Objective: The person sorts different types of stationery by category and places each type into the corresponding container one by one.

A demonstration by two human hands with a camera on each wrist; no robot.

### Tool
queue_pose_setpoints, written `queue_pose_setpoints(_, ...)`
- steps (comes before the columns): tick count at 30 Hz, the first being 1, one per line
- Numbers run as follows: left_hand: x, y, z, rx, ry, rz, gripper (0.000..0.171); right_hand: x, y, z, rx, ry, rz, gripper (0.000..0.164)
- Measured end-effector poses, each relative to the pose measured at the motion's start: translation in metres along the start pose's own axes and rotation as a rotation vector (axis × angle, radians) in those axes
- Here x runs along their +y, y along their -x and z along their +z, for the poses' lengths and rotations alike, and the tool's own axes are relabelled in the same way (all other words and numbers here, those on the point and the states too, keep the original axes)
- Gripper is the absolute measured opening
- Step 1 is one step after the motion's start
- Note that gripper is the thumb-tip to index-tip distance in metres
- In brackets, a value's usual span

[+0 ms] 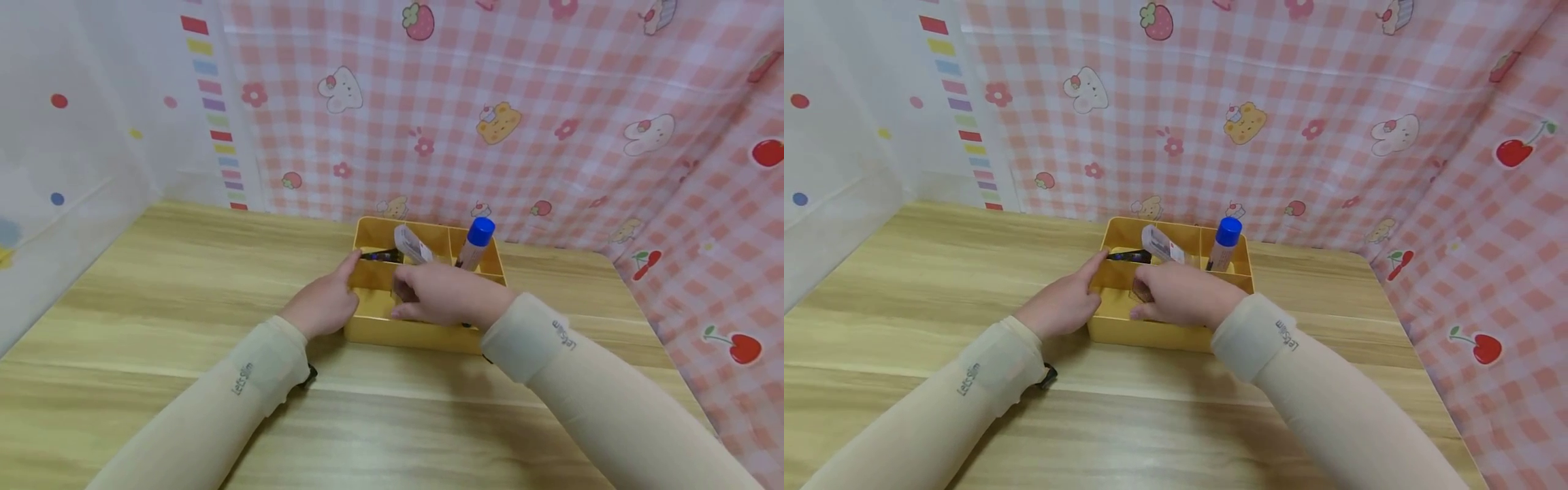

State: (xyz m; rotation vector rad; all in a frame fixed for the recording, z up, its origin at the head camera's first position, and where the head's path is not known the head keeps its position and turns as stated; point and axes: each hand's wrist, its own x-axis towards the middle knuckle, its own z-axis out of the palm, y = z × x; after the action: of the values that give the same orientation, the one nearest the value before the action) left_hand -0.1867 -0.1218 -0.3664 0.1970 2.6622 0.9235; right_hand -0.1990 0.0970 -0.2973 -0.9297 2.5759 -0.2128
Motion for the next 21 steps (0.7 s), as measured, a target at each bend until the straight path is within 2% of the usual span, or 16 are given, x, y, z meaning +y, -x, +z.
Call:
queue_pose_setpoints(3, 0.001, 0.002, -0.002, 0.029, -0.048, 0.016, 0.077, 0.009, 0.010, 0.001, 0.016, -0.064, 0.000, 0.046)
queue_pose_setpoints(5, 0.004, 0.005, -0.003, 0.094, -0.106, 0.057, 0.075, 0.017, 0.019, 0.001, 0.062, -0.130, 0.034, 0.051)
queue_pose_setpoints(9, 0.018, 0.005, -0.007, 0.270, -0.232, 0.181, 0.066, 0.043, 0.039, -0.002, 0.244, -0.218, 0.151, 0.046)
queue_pose_setpoints(11, 0.030, 0.002, -0.010, 0.297, -0.271, 0.260, 0.058, 0.059, 0.048, -0.001, 0.321, -0.227, 0.237, 0.046)
queue_pose_setpoints(13, 0.043, -0.004, -0.012, 0.269, -0.297, 0.346, 0.047, 0.074, 0.057, 0.001, 0.349, -0.226, 0.334, 0.052)
queue_pose_setpoints(16, 0.062, -0.016, -0.018, 0.172, -0.289, 0.432, 0.035, 0.093, 0.065, 0.010, 0.278, -0.235, 0.469, 0.065)
queue_pose_setpoints(18, 0.071, -0.023, -0.023, 0.127, -0.314, 0.453, 0.030, 0.101, 0.067, 0.018, 0.224, -0.269, 0.504, 0.070)
queue_pose_setpoints(21, 0.080, -0.028, -0.030, 0.092, -0.366, 0.437, 0.028, 0.109, 0.067, 0.032, 0.168, -0.312, 0.510, 0.072)
